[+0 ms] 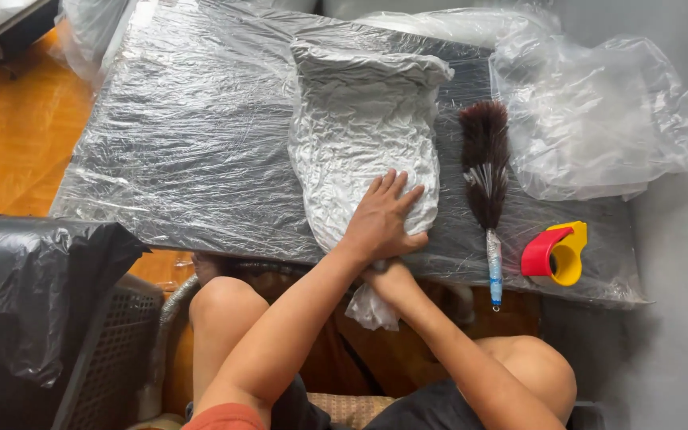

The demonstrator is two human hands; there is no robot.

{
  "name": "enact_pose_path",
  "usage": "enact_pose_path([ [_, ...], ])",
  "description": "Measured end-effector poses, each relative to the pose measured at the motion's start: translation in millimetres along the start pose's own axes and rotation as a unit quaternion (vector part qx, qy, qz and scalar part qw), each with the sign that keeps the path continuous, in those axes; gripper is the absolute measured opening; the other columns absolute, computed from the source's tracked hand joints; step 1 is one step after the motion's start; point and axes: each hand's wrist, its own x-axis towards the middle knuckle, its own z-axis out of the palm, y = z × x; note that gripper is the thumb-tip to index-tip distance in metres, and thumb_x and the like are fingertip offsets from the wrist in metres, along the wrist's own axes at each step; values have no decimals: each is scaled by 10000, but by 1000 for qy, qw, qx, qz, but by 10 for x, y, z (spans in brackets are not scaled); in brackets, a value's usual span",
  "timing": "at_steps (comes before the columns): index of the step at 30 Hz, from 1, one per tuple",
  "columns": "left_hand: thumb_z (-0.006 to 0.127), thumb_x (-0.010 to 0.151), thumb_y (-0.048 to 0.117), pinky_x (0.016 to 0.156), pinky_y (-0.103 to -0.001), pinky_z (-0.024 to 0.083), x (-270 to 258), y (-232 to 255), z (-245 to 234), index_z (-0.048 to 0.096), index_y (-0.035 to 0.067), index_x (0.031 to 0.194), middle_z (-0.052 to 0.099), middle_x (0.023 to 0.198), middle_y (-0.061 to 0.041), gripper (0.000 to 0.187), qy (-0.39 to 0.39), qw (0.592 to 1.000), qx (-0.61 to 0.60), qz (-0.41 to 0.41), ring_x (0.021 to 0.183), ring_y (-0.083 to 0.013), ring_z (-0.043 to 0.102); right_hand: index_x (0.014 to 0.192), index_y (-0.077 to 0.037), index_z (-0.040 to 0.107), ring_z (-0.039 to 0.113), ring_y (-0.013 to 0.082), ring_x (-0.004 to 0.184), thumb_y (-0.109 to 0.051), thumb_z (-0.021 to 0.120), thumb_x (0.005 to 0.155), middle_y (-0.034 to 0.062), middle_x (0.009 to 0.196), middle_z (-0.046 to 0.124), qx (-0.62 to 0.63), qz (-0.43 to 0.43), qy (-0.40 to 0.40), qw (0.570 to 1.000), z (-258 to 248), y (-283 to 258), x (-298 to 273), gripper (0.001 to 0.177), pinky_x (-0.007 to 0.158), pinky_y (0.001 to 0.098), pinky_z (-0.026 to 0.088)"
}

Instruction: Preparing a pillow for vacuum sealing by removing air with a vacuum, rolling it tightly, securing it with tape, and placing it in a black plastic bag.

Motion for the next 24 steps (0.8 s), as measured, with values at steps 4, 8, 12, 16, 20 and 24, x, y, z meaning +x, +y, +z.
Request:
enact_pose_path([
  [4,695,652,664,1226,-503,286,-30,-107,79,590,209,1433,542,1488,-206,910,6,1000,1,20,1457,-381,450,930,-134,783,735,249,1034,-630,691,753,68,970,781,-99,52,20,993,44,-25,-379,534,858,449,589],
  [8,711,662,640,1251,-498,252,-24,-110,52,606,201,1419,520,1513,-216,882,11,999,14,31,1485,-375,417,902,7,752,732,420,917,-387,572,930,232,815,737,-200,-51,53,977,21,-9,-489,434,702,514,575],
  [12,627,706,824,1266,-519,220,-91,-55,-106,572,159,1444,466,1540,-248,994,-18,999,-35,33,1512,-396,358,937,93,740,711,483,922,-402,557,947,310,822,717,-175,-74,50,981,-10,-158,-644,528,683,576,549],
  [16,652,817,720,1228,-590,259,-305,6,-286,515,41,1469,432,1507,-347,951,29,993,-114,-26,1463,-502,368,1149,193,654,716,466,997,-396,504,987,350,913,716,-152,-70,43,985,-45,56,-538,629,773,540,581],
  [20,702,906,544,1205,-592,268,-495,-280,-352,446,-45,1446,385,1496,-342,838,186,942,-104,-261,1450,-499,353,1019,104,621,651,523,1066,-328,586,880,381,972,682,-59,-78,66,993,-174,151,-452,455,844,612,507],
  [24,723,775,792,1100,-547,448,-650,-579,-172,284,-7,1498,514,1373,-279,1164,163,786,-328,-498,1333,-425,535,1019,75,605,638,503,1119,-317,610,866,370,1029,684,-13,-97,100,990,-235,65,-540,421,877,617,487],
])
